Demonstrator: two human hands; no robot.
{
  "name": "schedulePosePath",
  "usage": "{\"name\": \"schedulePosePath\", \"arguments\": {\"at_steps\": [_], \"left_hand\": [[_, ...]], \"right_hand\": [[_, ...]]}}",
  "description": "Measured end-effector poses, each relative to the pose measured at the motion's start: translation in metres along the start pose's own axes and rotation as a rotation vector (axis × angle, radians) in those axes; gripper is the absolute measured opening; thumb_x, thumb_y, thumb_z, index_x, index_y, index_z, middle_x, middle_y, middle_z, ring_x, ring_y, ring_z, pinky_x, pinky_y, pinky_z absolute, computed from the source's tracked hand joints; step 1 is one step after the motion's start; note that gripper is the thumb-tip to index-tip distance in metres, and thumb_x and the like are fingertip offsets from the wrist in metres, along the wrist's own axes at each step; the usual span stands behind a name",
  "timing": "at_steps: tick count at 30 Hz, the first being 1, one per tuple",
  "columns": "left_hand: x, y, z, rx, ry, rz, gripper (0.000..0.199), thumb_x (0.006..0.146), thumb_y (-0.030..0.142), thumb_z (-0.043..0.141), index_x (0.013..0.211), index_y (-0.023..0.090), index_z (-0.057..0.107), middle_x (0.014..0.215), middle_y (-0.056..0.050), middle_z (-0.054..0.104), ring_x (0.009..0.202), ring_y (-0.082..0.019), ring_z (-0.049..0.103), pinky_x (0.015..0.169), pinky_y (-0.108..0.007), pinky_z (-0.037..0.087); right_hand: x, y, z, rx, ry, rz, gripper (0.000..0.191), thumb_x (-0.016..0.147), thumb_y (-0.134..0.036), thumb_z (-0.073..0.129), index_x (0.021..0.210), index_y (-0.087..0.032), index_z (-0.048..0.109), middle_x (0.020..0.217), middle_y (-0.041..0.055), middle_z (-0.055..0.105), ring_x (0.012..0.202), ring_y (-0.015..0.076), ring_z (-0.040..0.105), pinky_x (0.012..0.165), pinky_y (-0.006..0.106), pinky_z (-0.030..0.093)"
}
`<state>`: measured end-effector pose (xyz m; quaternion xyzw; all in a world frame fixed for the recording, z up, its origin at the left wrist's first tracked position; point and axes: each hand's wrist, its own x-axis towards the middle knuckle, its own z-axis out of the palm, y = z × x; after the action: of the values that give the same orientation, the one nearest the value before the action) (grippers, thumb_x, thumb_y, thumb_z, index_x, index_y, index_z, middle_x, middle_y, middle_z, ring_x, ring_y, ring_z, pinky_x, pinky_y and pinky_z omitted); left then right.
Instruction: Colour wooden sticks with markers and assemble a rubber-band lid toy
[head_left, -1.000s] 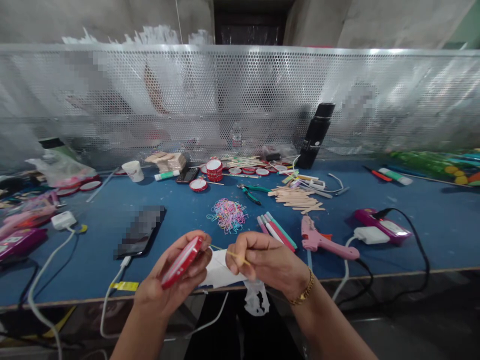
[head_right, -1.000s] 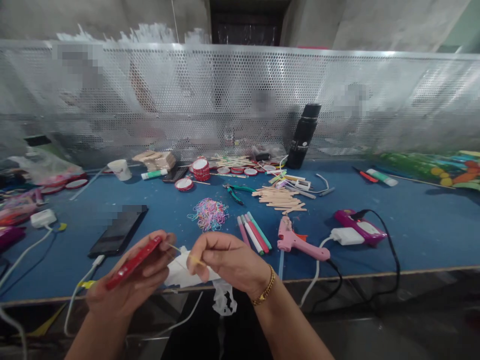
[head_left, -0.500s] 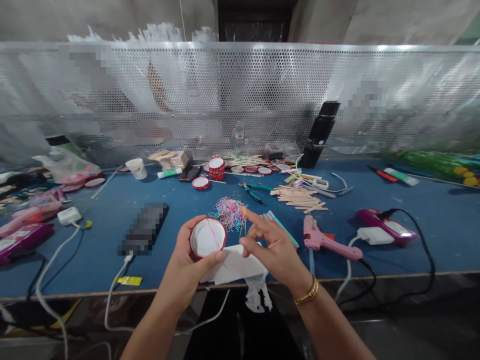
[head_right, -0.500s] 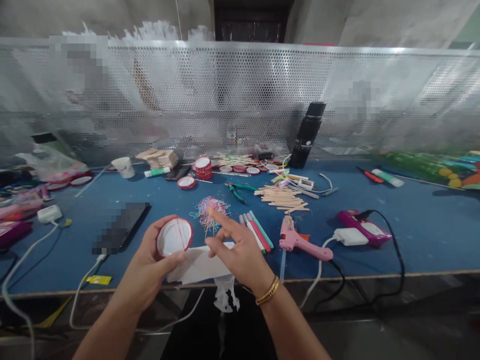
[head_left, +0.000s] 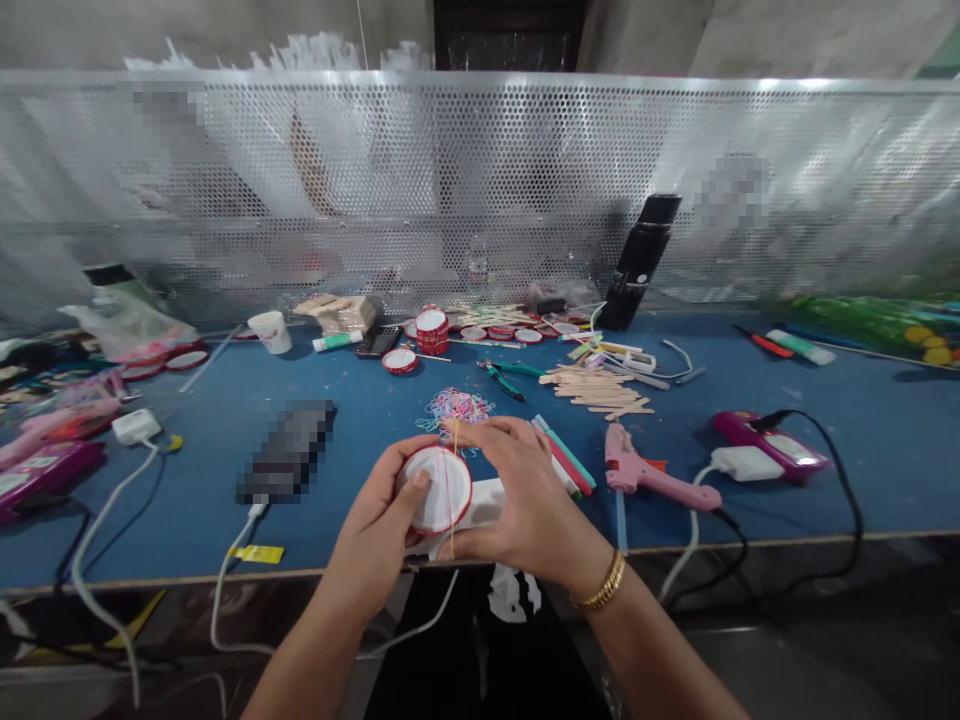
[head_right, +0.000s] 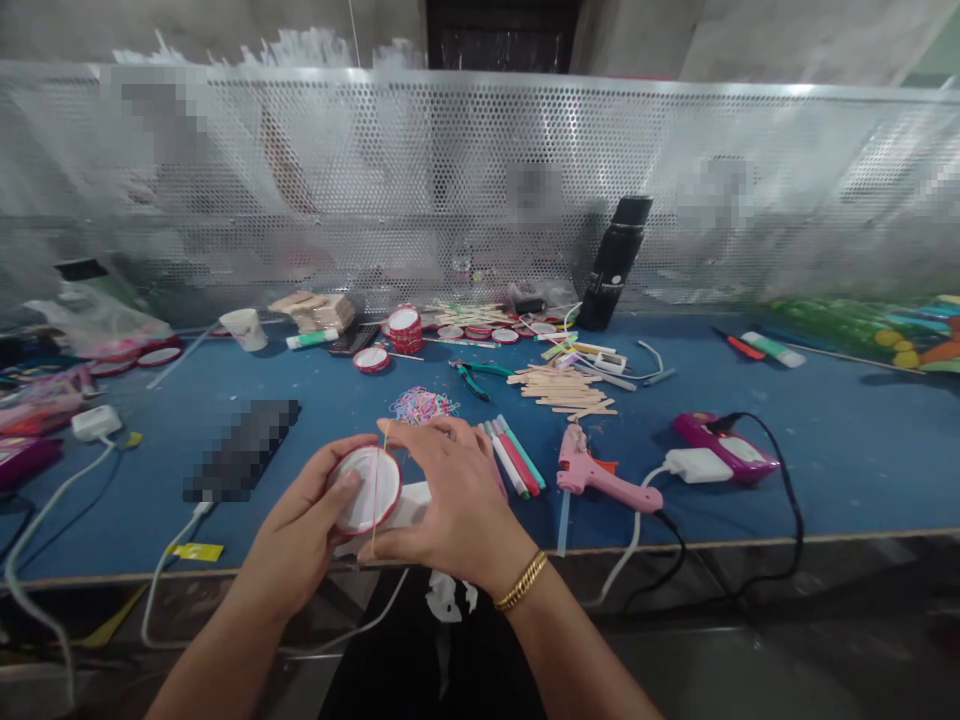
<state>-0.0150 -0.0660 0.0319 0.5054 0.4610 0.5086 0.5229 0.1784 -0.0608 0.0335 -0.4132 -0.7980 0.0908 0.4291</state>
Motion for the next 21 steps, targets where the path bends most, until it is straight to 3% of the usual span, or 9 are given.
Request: {"name": "schedulePosePath", "arguments": {"at_steps": [5,10,16,21], "left_hand": [[0.003,0.003,0.002,0.26,0.053,0.183,0.048,0.084,0.038,0.074,0.127,0.021,0.061,0.114,-0.007,0.071,0.1,-0.024,0.066,0.089,-0.038,0.054],[0.002,0.004,0.003,0.401,0.041,0.252,0.031,0.086,0.034,0.066,0.114,0.021,0.061,0.107,-0.007,0.071,0.098,-0.025,0.067,0.09,-0.041,0.053],[-0.004,-0.002,0.011,0.43,0.11,0.267,0.026,0.093,0.034,0.057,0.115,0.021,0.058,0.111,-0.009,0.068,0.101,-0.026,0.066,0.091,-0.043,0.052],[-0.007,-0.003,0.019,0.352,0.163,0.257,0.023,0.095,0.036,0.054,0.113,0.022,0.054,0.108,-0.008,0.065,0.098,-0.024,0.066,0.087,-0.041,0.054]], "right_hand": [[0.004,-0.007,0.005,-0.027,-0.019,0.029,0.103,0.048,-0.064,0.101,0.132,-0.023,0.058,0.131,0.0128,0.071,0.127,0.0388,0.058,0.11,0.058,0.043],[0.006,-0.007,0.008,-0.015,-0.039,0.021,0.106,0.04,-0.056,0.105,0.129,-0.024,0.056,0.13,0.0102,0.071,0.126,0.0366,0.059,0.107,0.055,0.043],[0.007,-0.008,0.011,0.026,-0.064,0.044,0.09,0.054,-0.053,0.1,0.127,-0.025,0.057,0.127,0.0087,0.071,0.123,0.0342,0.06,0.106,0.053,0.042],[0.007,-0.007,0.013,0.078,-0.086,0.066,0.087,0.054,-0.049,0.101,0.125,-0.026,0.056,0.124,0.0077,0.07,0.119,0.0324,0.061,0.104,0.052,0.044]]}}
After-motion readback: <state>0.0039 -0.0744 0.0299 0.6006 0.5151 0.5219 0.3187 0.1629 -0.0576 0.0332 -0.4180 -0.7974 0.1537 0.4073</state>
